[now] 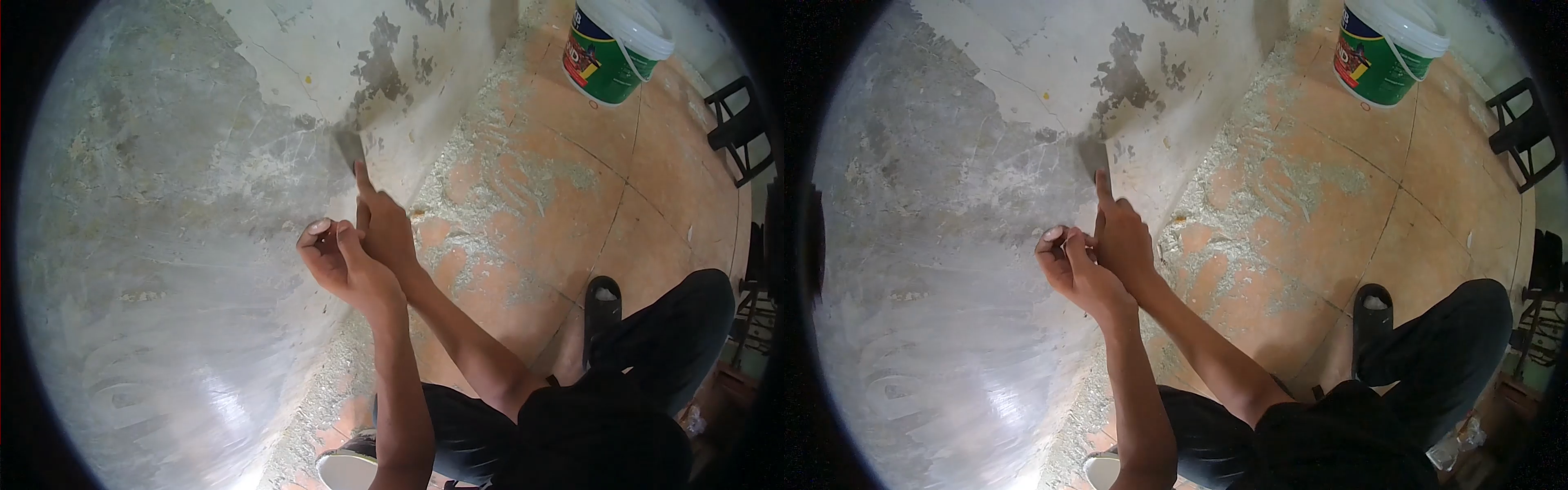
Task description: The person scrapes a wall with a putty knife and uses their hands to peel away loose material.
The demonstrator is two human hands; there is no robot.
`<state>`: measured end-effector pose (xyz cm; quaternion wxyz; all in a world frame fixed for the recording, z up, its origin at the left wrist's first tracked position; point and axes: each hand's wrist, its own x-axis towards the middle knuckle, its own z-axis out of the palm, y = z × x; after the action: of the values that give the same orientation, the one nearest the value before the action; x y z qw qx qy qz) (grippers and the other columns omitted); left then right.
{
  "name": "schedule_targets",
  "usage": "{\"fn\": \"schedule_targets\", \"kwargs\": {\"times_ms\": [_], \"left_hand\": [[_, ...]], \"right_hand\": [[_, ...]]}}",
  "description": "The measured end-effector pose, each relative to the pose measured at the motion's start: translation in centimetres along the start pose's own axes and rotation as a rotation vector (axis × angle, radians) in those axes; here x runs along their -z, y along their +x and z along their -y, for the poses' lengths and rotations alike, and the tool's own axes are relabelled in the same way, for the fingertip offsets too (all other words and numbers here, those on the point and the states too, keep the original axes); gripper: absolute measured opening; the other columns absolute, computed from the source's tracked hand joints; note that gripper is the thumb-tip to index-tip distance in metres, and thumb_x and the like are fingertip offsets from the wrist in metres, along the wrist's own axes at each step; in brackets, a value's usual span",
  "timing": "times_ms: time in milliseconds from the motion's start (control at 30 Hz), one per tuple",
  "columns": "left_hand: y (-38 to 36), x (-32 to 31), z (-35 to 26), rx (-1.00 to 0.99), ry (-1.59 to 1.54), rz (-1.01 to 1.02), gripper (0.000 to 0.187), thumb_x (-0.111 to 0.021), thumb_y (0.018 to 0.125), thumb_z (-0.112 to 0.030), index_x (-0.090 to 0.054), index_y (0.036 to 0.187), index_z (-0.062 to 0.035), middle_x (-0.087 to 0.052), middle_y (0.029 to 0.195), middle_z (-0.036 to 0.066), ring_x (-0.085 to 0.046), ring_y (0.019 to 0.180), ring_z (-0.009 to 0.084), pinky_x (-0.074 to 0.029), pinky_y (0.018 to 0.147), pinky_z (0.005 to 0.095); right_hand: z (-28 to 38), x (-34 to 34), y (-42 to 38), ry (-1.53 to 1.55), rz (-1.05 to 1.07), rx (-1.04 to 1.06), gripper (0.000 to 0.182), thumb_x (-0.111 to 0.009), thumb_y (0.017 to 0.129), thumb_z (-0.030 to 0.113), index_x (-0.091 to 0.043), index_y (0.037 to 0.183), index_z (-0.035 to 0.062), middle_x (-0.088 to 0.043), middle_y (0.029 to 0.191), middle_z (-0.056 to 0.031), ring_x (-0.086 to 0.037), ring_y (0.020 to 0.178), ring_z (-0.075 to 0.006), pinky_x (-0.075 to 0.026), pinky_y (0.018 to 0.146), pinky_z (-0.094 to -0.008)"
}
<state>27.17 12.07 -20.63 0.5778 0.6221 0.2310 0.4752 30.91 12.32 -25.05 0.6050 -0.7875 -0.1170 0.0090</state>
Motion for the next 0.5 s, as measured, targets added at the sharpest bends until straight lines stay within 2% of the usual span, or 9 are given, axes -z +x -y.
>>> {"fn": "schedule_targets", "kwargs": {"times_ms": [67,133,267,300,333,367,500], "left_hand": [[0.2,0.3,0.1,0.076,-0.037,-0.053,0.007,-0.049,0.085,-0.003,-0.048,0.092,-0.0053,-0.049,0.081,0.002,-0.042,0.067,0.0088,-0.035,0.063,0.0235],[0.2,0.9,-0.4,0.107,-0.053,-0.075,0.007,-0.049,0.085,-0.004,-0.048,0.092,-0.0063,-0.049,0.080,0.001,-0.042,0.067,0.0088,-0.035,0.063,0.0238],[1.3,1.7,-0.9,0.096,-0.068,-0.166,0.009,-0.050,0.084,-0.004,-0.047,0.092,-0.0052,-0.048,0.080,0.002,-0.042,0.066,0.0094,-0.036,0.062,0.0246],[1.5,2.1,-0.9,0.101,-0.061,-0.168,0.009,-0.050,0.084,-0.004,-0.047,0.092,-0.0052,-0.048,0.080,0.002,-0.042,0.066,0.0094,-0.036,0.062,0.0246],[1.7,2.5,-0.9,0.166,-0.107,-0.196,0.010,-0.051,0.084,-0.006,-0.048,0.093,-0.0067,-0.048,0.081,0.001,-0.043,0.068,0.0098,-0.035,0.064,0.0253],[1.7,3.0,-1.0,0.228,-0.151,-0.229,0.011,-0.053,0.084,-0.009,-0.049,0.094,-0.0083,-0.049,0.082,0.000,-0.044,0.070,0.0101,-0.034,0.065,0.0260],[1.7,4.5,-1.5,0.270,-0.233,-0.296,0.011,-0.052,0.085,-0.011,-0.049,0.095,-0.0074,-0.048,0.084,0.001,-0.044,0.072,0.0116,-0.034,0.066,0.0267]], "right_hand": [[0.0,1.1,0.4,-0.020,0.017,-0.008,0.049,-0.045,0.087,0.007,-0.039,0.136,0.0076,-0.055,0.072,-0.0192,-0.056,0.067,-0.0324,-0.044,0.063,-0.0428],[-0.2,1.8,1.5,0.015,-0.053,0.039,0.049,-0.045,0.088,0.006,-0.038,0.136,0.0068,-0.056,0.073,-0.0194,-0.057,0.068,-0.0330,-0.044,0.065,-0.0426],[0.9,0.7,-0.6,-0.044,0.044,0.028,0.048,-0.042,0.088,0.005,-0.039,0.135,0.0065,-0.056,0.074,-0.0202,-0.057,0.071,-0.0338,-0.044,0.067,-0.0412],[0.4,0.7,-0.2,-0.045,0.008,0.062,0.048,-0.042,0.088,0.004,-0.038,0.136,0.0067,-0.055,0.074,-0.0202,-0.056,0.070,-0.0339,-0.044,0.067,-0.0408],[0.1,1.1,1.0,-0.054,0.008,0.068,0.050,-0.042,0.091,0.009,-0.031,0.140,0.0109,-0.055,0.082,-0.0221,-0.057,0.075,-0.0384,-0.045,0.066,-0.0476],[0.1,0.8,0.8,-0.023,0.024,0.047,0.049,-0.042,0.091,0.009,-0.032,0.139,0.0104,-0.055,0.082,-0.0220,-0.057,0.075,-0.0380,-0.045,0.066,-0.0475],[0.2,0.3,-1.6,-0.013,0.086,0.015,0.047,-0.042,0.092,0.009,-0.034,0.138,0.0083,-0.057,0.082,-0.0214,-0.058,0.075,-0.0369,-0.045,0.067,-0.0470]]}}
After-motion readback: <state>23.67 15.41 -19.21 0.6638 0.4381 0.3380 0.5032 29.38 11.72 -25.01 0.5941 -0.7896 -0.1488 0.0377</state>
